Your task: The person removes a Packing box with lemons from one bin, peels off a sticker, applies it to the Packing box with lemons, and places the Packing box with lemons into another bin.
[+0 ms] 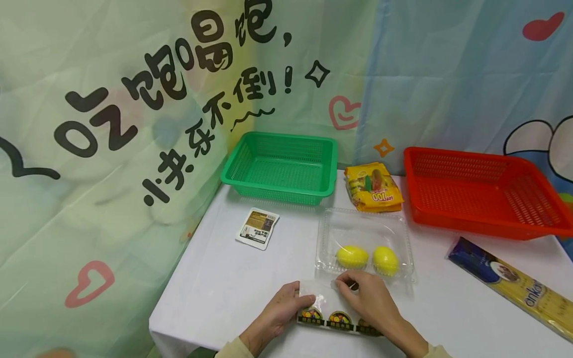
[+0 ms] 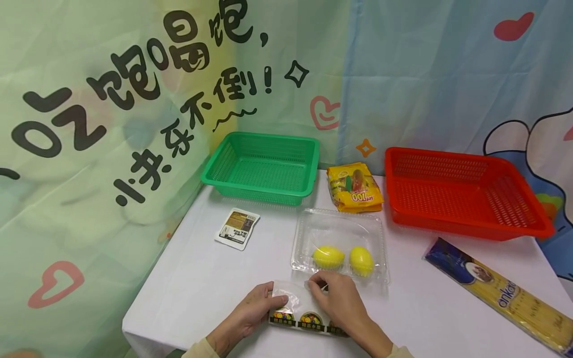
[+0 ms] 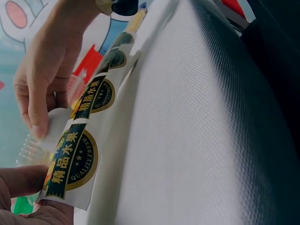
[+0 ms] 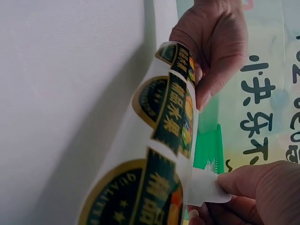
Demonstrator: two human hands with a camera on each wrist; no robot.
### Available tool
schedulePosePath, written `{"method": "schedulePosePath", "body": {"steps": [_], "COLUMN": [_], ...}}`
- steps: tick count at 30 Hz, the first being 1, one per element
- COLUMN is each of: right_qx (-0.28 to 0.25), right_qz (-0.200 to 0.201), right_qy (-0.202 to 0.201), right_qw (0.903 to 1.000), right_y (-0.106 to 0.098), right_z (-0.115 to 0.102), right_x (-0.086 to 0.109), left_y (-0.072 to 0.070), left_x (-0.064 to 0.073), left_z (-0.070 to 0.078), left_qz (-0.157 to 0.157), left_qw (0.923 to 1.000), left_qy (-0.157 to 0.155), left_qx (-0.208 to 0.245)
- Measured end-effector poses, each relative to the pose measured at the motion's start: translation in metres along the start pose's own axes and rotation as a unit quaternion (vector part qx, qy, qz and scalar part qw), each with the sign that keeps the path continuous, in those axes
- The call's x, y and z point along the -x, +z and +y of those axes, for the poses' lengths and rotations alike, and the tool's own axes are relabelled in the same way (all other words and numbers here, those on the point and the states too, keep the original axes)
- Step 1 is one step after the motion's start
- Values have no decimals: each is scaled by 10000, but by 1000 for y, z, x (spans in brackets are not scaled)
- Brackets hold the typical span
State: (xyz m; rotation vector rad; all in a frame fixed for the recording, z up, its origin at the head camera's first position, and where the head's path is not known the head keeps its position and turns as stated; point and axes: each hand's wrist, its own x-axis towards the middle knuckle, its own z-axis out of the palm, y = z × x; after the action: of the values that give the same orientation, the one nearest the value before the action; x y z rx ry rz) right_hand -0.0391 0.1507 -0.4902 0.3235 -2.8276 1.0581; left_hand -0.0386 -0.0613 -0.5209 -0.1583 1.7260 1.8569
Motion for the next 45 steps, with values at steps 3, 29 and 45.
{"method": "schedulePosePath", "body": {"steps": [3, 29, 45], "right_qx": [-70, -336, -395], "right_qz": [60, 197, 874], "right_qy": [-48, 37, -260], "right_qw": [9999, 9992, 9950], "right_y": [-2, -13, -32], "right_z": [1, 0, -2], "right_x": [-1, -4, -11], "left_y": [0, -36, -21], "left_x": [2, 6, 4], "left_z": [-1, 14, 57], "left_qz": [-33, 438, 54], "left_qw": [10000, 9877, 9904], "left_qy": [44, 763, 1257], "left_qx": [20, -1293, -578]}}
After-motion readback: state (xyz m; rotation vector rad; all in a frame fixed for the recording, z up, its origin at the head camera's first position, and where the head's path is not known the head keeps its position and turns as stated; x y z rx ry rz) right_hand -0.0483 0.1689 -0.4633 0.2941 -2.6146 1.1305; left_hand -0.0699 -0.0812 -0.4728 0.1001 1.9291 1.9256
